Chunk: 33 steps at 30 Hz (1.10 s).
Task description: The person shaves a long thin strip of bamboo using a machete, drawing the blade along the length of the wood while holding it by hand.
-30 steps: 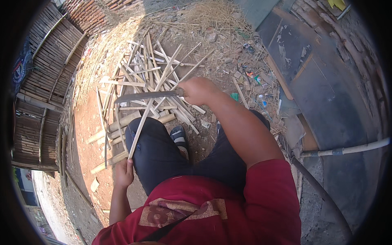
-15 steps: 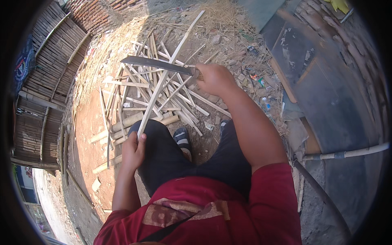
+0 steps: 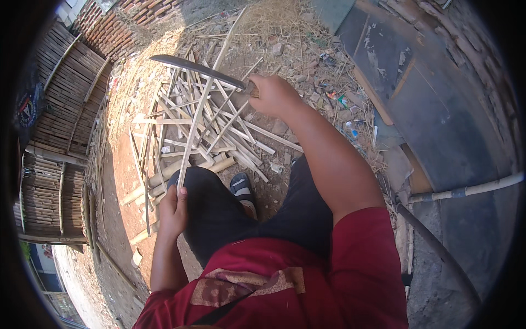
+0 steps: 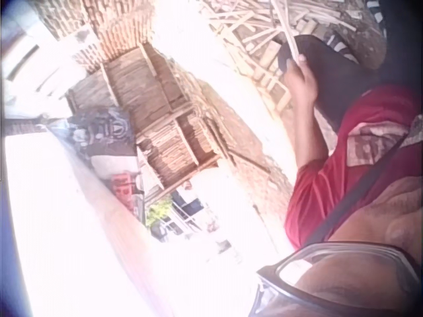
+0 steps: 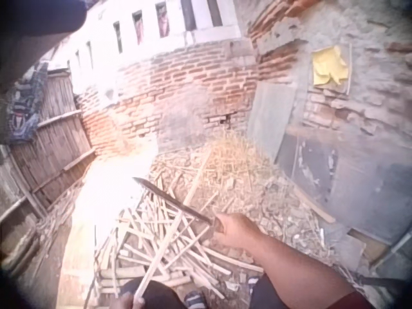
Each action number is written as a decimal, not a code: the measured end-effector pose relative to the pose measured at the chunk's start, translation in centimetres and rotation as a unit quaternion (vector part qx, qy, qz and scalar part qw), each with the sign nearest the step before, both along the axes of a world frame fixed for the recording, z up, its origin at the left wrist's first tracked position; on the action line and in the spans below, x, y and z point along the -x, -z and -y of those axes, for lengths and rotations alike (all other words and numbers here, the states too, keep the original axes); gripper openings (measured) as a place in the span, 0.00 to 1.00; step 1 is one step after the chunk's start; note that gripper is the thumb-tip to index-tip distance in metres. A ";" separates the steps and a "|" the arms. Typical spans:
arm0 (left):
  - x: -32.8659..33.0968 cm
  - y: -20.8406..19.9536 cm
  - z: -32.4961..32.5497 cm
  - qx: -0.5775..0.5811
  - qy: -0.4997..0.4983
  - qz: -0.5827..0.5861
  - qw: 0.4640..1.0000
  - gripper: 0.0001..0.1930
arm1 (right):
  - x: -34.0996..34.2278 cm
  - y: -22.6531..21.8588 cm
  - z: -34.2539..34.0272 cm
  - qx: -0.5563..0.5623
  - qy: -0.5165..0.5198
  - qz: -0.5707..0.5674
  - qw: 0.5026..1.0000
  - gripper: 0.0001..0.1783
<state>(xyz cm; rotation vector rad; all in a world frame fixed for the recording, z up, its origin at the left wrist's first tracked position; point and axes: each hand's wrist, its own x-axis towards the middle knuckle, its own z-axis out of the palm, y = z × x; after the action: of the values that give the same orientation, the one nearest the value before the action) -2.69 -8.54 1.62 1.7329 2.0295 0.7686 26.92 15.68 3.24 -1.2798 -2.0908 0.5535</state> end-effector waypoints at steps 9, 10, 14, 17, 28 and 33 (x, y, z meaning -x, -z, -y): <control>-0.4 0.3 0.9 0.026 0.018 0.041 0.999 0.25 | -0.4 2.0 -0.5 -0.080 -0.032 0.022 0.996 0.13; -0.2 0.4 1.5 0.031 0.018 0.040 0.999 0.24 | -1.1 2.2 -1.6 -0.057 0.041 -0.041 0.997 0.12; -0.2 -0.1 2.2 0.023 0.002 -0.022 0.999 0.23 | -0.2 0.9 1.3 0.016 -0.051 0.048 0.997 0.14; 0.1 0.5 2.1 0.018 -0.024 -0.097 0.995 0.22 | 1.9 0.5 3.5 -0.075 -0.163 0.167 0.970 0.20; 0.3 2.1 1.8 -0.001 -0.022 -0.166 0.986 0.20 | 2.3 1.4 3.3 -0.050 -0.172 0.200 0.963 0.17; 0.8 2.4 1.6 -0.010 -0.051 -0.112 0.992 0.21 | 1.2 0.3 1.8 -0.008 -0.164 0.168 0.972 0.13</control>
<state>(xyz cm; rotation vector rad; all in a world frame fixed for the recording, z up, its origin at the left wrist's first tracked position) -3.44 -10.19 -0.77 1.8086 2.2799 0.6530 25.73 13.87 2.95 -1.0798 -2.6110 0.4821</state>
